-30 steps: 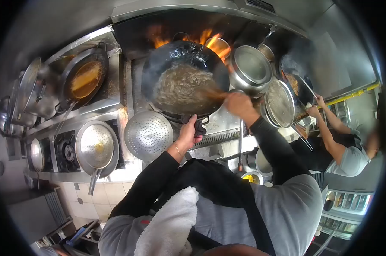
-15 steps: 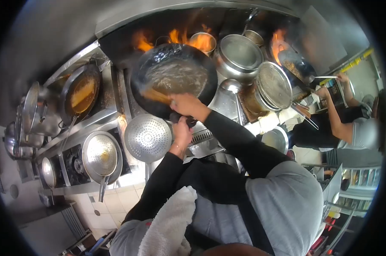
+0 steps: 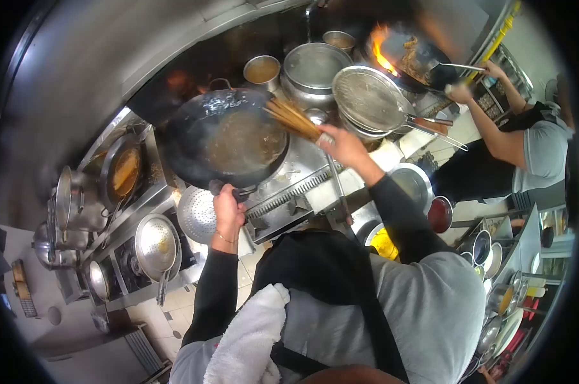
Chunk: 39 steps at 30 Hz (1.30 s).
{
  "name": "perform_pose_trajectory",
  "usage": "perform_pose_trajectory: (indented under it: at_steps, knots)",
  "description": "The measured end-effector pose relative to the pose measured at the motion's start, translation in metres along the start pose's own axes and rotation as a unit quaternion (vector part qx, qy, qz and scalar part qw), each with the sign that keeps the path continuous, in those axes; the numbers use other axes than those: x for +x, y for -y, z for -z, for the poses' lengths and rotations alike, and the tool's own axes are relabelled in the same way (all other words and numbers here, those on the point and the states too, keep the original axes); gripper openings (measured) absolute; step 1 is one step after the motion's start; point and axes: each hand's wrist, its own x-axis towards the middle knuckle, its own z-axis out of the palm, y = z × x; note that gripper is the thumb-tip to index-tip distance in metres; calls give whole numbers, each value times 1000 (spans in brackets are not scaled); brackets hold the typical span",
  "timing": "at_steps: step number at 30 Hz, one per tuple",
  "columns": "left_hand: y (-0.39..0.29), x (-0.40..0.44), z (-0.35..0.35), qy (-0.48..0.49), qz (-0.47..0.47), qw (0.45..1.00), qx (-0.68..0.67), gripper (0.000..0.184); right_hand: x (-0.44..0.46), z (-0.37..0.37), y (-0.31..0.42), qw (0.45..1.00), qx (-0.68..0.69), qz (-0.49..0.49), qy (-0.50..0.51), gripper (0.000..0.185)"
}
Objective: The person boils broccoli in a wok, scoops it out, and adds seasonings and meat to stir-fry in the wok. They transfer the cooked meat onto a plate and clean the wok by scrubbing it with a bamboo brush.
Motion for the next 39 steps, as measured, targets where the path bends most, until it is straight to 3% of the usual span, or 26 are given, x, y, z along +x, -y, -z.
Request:
perform_pose_trajectory:
  at_steps: [3, 8, 10, 13, 15, 17, 21, 23, 25, 26, 28, 30, 32, 34, 36, 37, 38, 39]
  knots:
    - [8, 0, -10, -11, -11, 1000, 10, 23, -51, -33, -39, 992, 122, 19, -27, 53]
    - [0, -10, -36, -35, -69, 997, 25, 22, -124, -40, -52, 977, 185, -85, 56, 53]
    - [-4, -10, -44, -52, -92, 994, 42, 22, -143, -43, -57, 979, 190, -51, 43, 53]
    - [-15, -8, -55, -65, -139, 985, 83, 23, -153, -38, -58, 971, 185, -108, 102, 53]
    - [-26, -12, -58, -74, -120, 981, 137, 23, -152, -41, -61, 972, 182, -107, 105, 53]
    - [-32, -9, -61, -74, -193, 967, 147, 24, -146, -48, -66, 978, 183, -85, 53, 53]
    - [-37, 4, -46, -65, -241, 957, 149, 11, -117, -57, -72, 986, 156, -62, -1, 52]
    - [-35, 8, -37, -77, -271, 946, 163, 7, -98, -40, -43, 984, 154, -86, 25, 52]
    - [-35, 7, -28, -86, -301, 933, 178, 5, -76, -44, -24, 983, 179, -39, 18, 53]
    - [-33, 0, -24, -86, -329, 918, 203, 10, -66, -53, -10, 980, 197, 34, -24, 53]
    - [-26, -10, -17, -91, -353, 904, 224, 16, -48, -57, 25, 971, 219, 57, 73, 56]
    - [-17, -19, -6, -110, -460, 831, 294, 32, -39, -72, 56, 966, 208, 80, 133, 56]
    - [-11, -23, 8, -110, -433, 850, 279, 34, -29, -86, 59, 957, 195, 104, 190, 56]
    - [-8, -22, 25, -109, -407, 868, 262, 36, -5, -121, 25, 938, 142, 243, 203, 52]
    - [-4, -12, 48, -102, -426, 862, 254, 34, 62, -143, -31, 973, -145, 169, 66, 53]
    - [-1, -4, 61, -97, -437, 859, 249, 33, 91, -103, -36, 988, -126, 76, 41, 56]
    - [10, 17, 80, -81, -409, 875, 246, 30, 122, -79, -38, 980, -122, 101, -122, 57]
    - [6, 12, 72, -50, -316, 936, 150, 22, 156, -48, -36, 989, -5, 69, -133, 57]
